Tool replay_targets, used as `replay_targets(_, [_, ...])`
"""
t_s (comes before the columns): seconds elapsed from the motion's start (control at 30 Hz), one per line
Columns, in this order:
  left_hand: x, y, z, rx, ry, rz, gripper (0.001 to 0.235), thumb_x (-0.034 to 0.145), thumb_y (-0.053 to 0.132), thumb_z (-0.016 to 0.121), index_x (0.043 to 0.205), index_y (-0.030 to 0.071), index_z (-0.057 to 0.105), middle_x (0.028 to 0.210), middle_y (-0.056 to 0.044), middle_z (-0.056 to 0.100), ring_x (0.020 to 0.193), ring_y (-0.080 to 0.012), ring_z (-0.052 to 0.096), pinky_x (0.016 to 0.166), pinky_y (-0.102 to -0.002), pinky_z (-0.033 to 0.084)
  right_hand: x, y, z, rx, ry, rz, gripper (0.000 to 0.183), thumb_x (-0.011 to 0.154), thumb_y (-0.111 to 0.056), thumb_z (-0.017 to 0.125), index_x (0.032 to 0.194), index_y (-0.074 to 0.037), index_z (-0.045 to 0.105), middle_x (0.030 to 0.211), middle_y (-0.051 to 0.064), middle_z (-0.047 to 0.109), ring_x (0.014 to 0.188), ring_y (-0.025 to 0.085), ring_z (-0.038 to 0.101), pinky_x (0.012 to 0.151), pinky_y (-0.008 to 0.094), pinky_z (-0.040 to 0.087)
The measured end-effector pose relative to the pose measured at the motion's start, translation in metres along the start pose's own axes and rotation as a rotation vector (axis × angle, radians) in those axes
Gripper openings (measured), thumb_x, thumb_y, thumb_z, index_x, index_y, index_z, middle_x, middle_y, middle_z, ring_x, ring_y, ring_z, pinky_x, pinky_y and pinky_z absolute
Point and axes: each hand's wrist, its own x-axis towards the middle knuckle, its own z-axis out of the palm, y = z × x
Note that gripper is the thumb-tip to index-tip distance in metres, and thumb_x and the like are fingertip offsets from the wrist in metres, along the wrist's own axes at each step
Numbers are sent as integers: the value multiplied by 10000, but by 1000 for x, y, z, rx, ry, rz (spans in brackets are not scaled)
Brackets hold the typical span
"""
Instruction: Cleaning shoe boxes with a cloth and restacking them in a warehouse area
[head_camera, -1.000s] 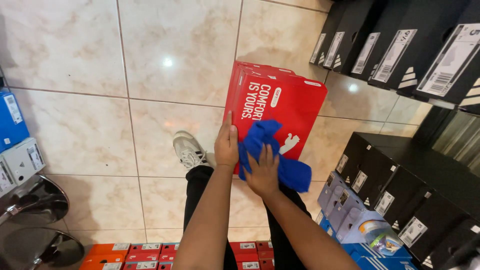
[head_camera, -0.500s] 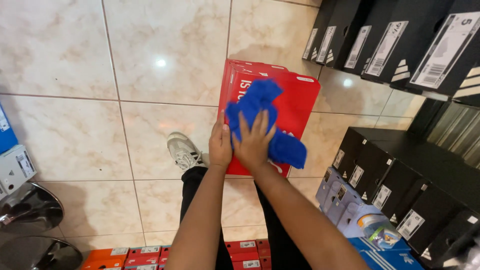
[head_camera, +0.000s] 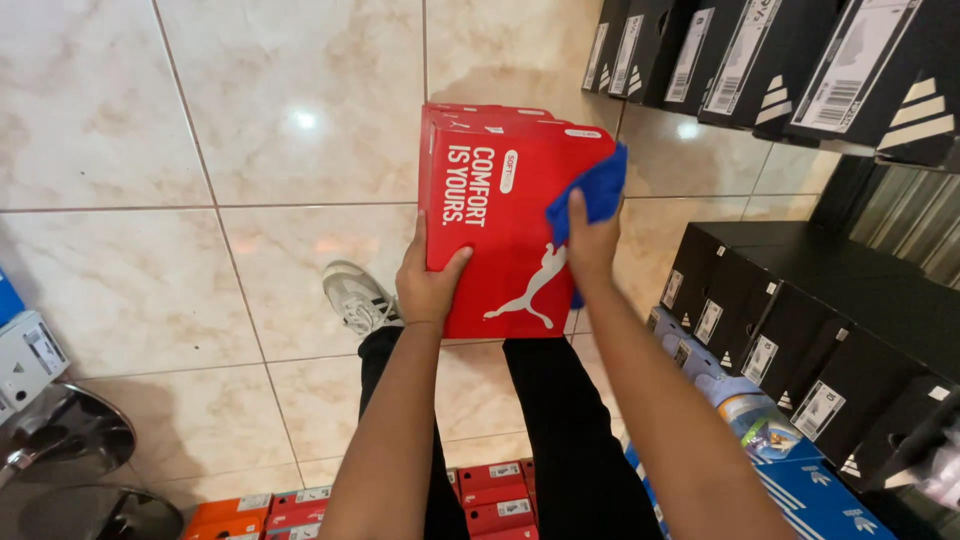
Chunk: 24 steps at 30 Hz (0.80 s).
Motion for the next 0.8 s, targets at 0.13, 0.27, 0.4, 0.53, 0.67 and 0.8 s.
replay_targets(0.13, [-1,6,-5,36,8,-53,913,781,577,829,1563,327,430,1301,-80,692,1175,-309,672,1022,-447,545,48,-65,0,172,-126,-2,440,1043,-384,664,1384,-115,592,1052,67,634,1032,196,609,974,397,499])
replay_targets(0.27, [-1,15,-11,22,-44,-142,878,815,634,761,1567,363,396,1474,-20,582,1241,-325,632,1071,-484,512,16,-69,-9,153,-145,68,427,1087,-473,534,1313,-121,619,1151,98,695,1084,185,628,1049,431,468])
replay_targets(0.4, [-2,13,-8,32,-65,-152,872,838,670,715,1579,375,362,1488,-21,564,1251,-329,627,1070,-492,514,-65,7,-24,85,-165,250,535,1099,-495,489,1449,-93,537,1367,152,618,1294,249,561,1165,447,383])
replay_targets(0.53, [-2,6,-3,61,-59,-144,866,852,678,702,1585,374,354,1474,-21,574,1240,-328,634,1054,-492,521,-107,11,-45,36,-236,466,709,1059,-570,446,1501,-16,470,1487,269,505,1415,366,448,1229,485,304])
replay_targets(0.67, [-2,8,-2,105,-29,-126,894,819,650,755,1581,400,357,1406,1,629,1212,-289,654,1035,-452,544,-57,-57,-31,92,-202,424,608,1051,-625,435,1087,-91,726,1012,123,717,963,227,676,1006,421,485])
replay_targets(0.8, [-3,12,-5,84,-21,-129,908,806,622,784,1578,394,363,1393,-12,644,1213,-286,658,1034,-444,551,6,-137,-13,157,-142,356,769,1017,-617,499,1391,50,572,1424,279,565,1381,369,496,1182,466,360])
